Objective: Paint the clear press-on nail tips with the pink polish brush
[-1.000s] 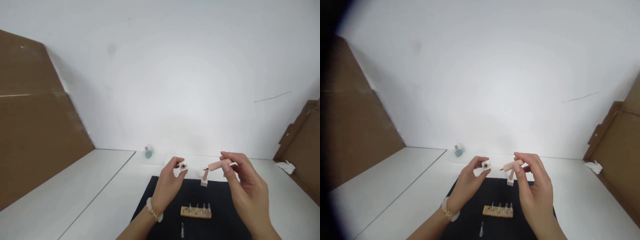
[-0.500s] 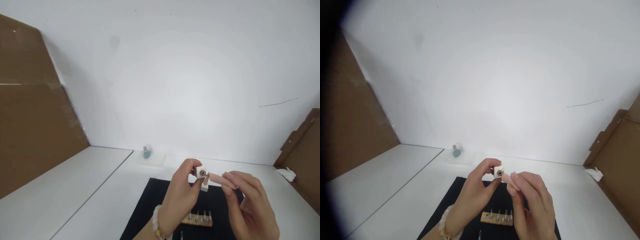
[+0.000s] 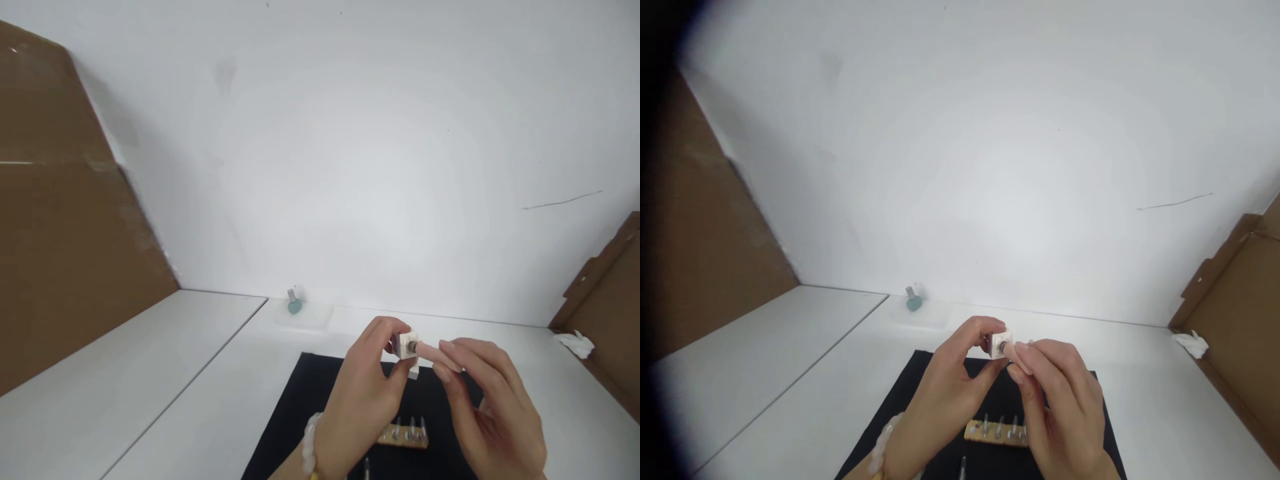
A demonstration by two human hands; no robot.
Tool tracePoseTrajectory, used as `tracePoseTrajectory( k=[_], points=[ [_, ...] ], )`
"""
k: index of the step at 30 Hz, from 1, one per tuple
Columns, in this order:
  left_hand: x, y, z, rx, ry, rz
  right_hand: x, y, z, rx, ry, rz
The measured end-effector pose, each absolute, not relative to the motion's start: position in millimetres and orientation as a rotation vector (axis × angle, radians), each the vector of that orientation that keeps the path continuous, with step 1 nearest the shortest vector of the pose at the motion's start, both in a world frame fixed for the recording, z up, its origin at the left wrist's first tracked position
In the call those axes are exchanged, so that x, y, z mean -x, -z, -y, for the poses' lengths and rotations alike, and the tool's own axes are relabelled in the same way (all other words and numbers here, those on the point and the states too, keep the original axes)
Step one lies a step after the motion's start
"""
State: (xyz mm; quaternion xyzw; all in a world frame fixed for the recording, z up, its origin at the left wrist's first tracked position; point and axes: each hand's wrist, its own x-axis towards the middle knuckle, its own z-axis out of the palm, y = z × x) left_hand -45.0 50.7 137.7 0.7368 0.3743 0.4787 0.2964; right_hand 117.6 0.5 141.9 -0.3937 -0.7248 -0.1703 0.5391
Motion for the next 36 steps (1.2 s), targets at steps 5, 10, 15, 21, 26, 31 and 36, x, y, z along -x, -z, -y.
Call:
tracePoseTrajectory(
  k=[5,10,15,21,26,31,36],
  points=[
    [46.5,-140.1,-47.7,-1.984,-1.254,-0.957,-114.5,-138.1,-4.8,1.015,0.399,1.647],
    [48.6,-142.1,-50.3,-1.876,-1.221,-1.011,-112.7,-140.6,-6.9,1.246,0.170,1.385],
    [52.5,-147.2,-52.7,-1.680,-1.172,-1.076,-115.9,-144.6,-10.6,1.259,-0.234,1.229],
    [54.2,-153.9,-53.6,-1.655,-1.125,-1.131,-117.6,-140.8,-10.5,1.197,-0.356,1.226],
    [55.2,-151.6,-56.7,-1.587,-1.117,-1.103,-116.4,-139.3,-13.0,1.163,-0.429,1.174],
    [55.4,-149.6,-56.7,-1.492,-1.054,-1.014,-117.6,-133.7,-22.2,1.107,-0.579,1.076],
    [54.1,-154.3,-54.7,-1.528,-1.077,-1.019,-115.7,-135.1,-19.5,1.205,-0.464,1.029]
  ],
)
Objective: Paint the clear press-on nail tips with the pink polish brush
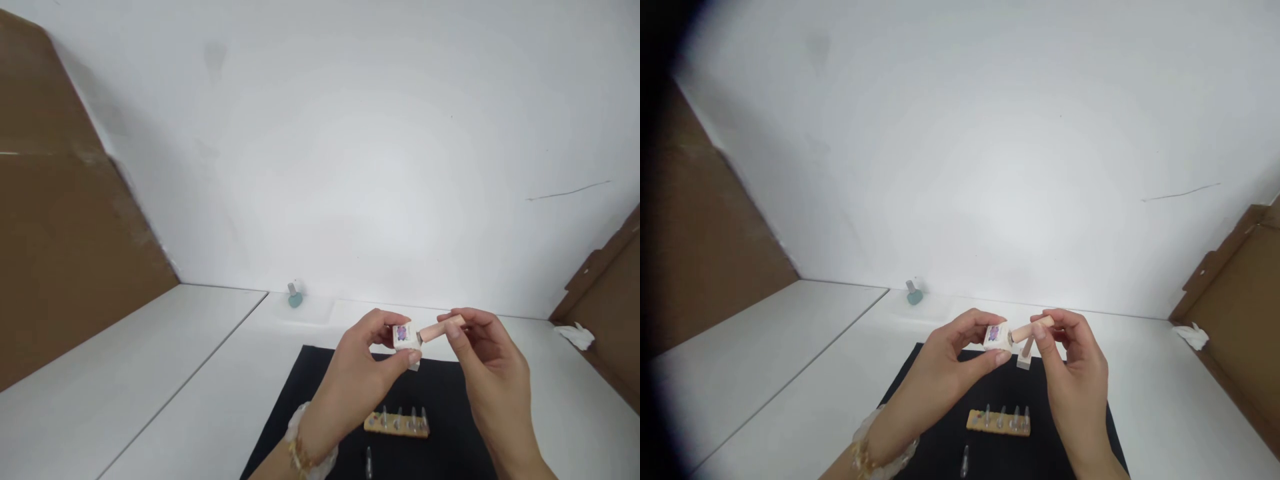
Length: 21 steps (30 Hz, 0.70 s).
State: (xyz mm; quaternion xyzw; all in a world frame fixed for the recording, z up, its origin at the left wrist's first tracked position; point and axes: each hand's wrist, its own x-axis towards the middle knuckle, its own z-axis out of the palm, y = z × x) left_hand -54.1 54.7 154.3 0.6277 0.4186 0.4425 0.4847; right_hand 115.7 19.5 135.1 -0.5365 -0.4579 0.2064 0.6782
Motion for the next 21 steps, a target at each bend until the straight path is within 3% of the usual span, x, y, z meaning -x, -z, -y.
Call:
tracePoseTrajectory(
  k=[7,21],
  points=[
    [57.3,-155.2,-55.1,-1.468,-1.066,-0.921,-113.0,-137.5,-15.3,1.239,-0.319,1.038],
    [61.7,-154.8,-61.4,-1.048,-0.829,-0.517,-108.1,-124.1,-14.8,0.806,-0.057,1.257]
  ],
)
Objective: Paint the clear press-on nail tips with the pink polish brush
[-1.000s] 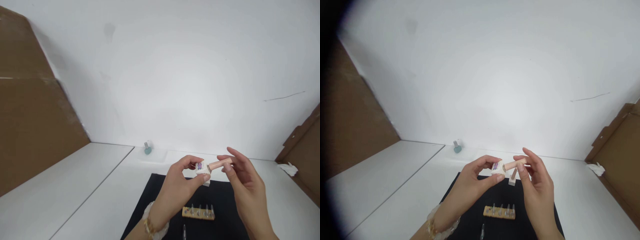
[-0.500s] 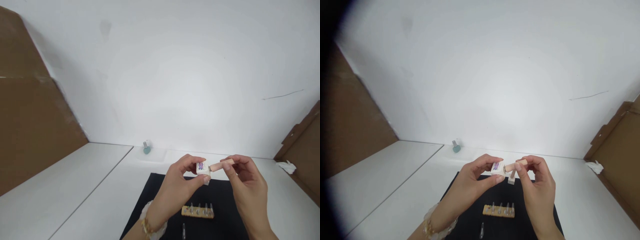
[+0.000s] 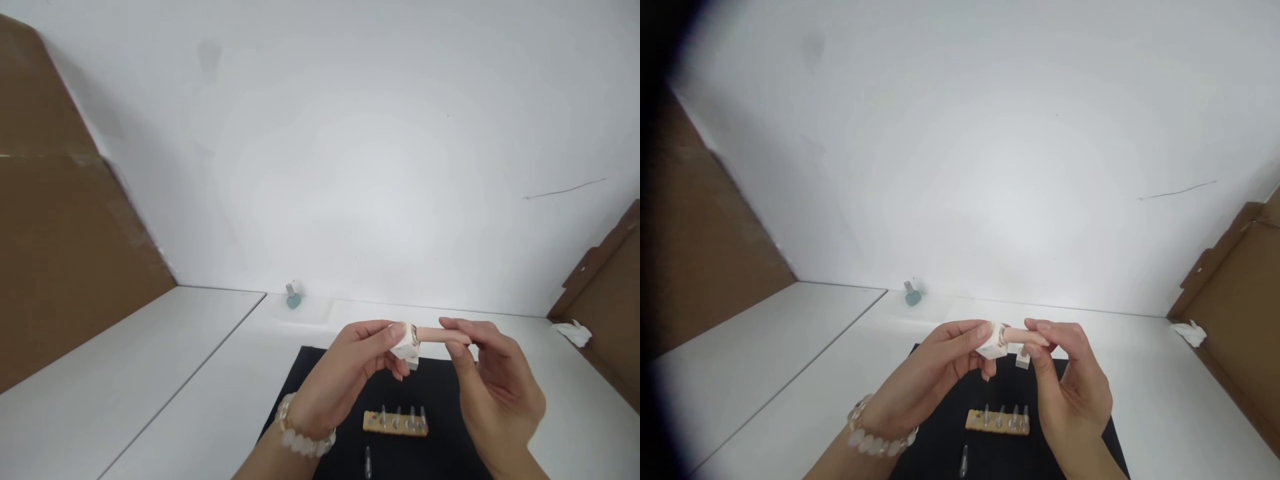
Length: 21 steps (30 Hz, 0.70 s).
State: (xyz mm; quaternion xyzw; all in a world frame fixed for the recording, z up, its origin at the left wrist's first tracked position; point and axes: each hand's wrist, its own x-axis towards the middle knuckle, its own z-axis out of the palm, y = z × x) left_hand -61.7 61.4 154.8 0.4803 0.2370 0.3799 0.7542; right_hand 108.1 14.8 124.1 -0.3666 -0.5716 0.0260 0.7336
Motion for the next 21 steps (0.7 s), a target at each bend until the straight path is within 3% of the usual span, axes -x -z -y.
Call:
tracePoseTrajectory(
  k=[4,8,15,21],
  points=[
    [63.4,-156.4,-61.2,-1.111,-0.851,-0.555,-112.7,-125.8,-11.6,0.840,-0.026,1.325],
    [62.6,-158.8,-60.4,-1.216,-0.880,-0.644,-119.2,-131.4,-10.5,1.128,-0.191,1.245],
    [58.4,-153.0,-59.0,-1.044,-0.836,-0.616,-117.7,-136.7,-17.5,1.083,-0.464,1.172],
    [60.6,-147.7,-61.0,-0.990,-0.813,-0.552,-116.1,-129.5,-12.2,1.117,-0.198,1.268]
  ],
)
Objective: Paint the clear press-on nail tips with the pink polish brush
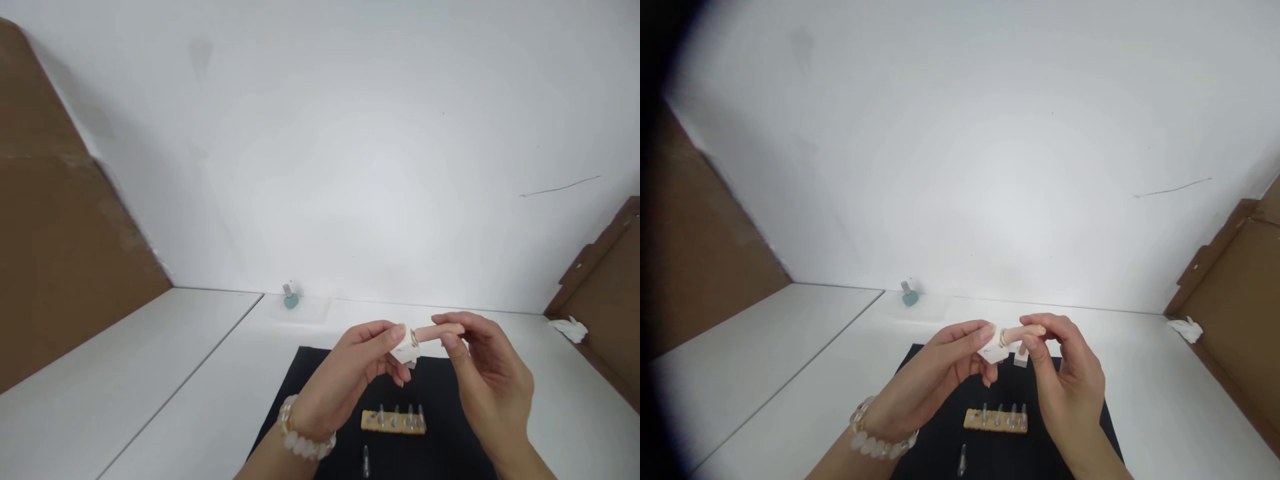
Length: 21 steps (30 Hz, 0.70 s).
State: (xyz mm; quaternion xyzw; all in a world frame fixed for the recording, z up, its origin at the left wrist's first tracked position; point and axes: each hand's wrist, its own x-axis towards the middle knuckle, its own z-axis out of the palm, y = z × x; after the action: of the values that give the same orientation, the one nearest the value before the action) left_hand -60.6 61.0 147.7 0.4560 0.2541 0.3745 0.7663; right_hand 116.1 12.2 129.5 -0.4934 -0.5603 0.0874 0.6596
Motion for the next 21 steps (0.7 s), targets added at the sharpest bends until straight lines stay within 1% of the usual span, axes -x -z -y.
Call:
tracePoseTrajectory(
  k=[2,7,13,17,21],
  points=[
    [61.0,-148.5,-61.2,-1.003,-0.810,-0.554,-118.2,-129.7,-11.3,1.142,-0.160,1.318],
    [60.0,-151.5,-60.8,-1.152,-0.830,-0.637,-122.6,-137.0,-13.9,1.203,-0.210,1.316],
    [57.5,-144.3,-63.9,-1.214,-0.933,-0.787,-119.8,-138.2,-18.0,1.193,-0.449,1.217],
    [55.0,-142.7,-64.3,-1.280,-1.027,-0.826,-119.1,-135.6,-19.9,1.180,-0.492,1.169],
    [54.2,-145.2,-62.4,-1.476,-1.114,-0.882,-120.0,-135.6,-23.1,1.143,-0.595,1.116]
  ],
)
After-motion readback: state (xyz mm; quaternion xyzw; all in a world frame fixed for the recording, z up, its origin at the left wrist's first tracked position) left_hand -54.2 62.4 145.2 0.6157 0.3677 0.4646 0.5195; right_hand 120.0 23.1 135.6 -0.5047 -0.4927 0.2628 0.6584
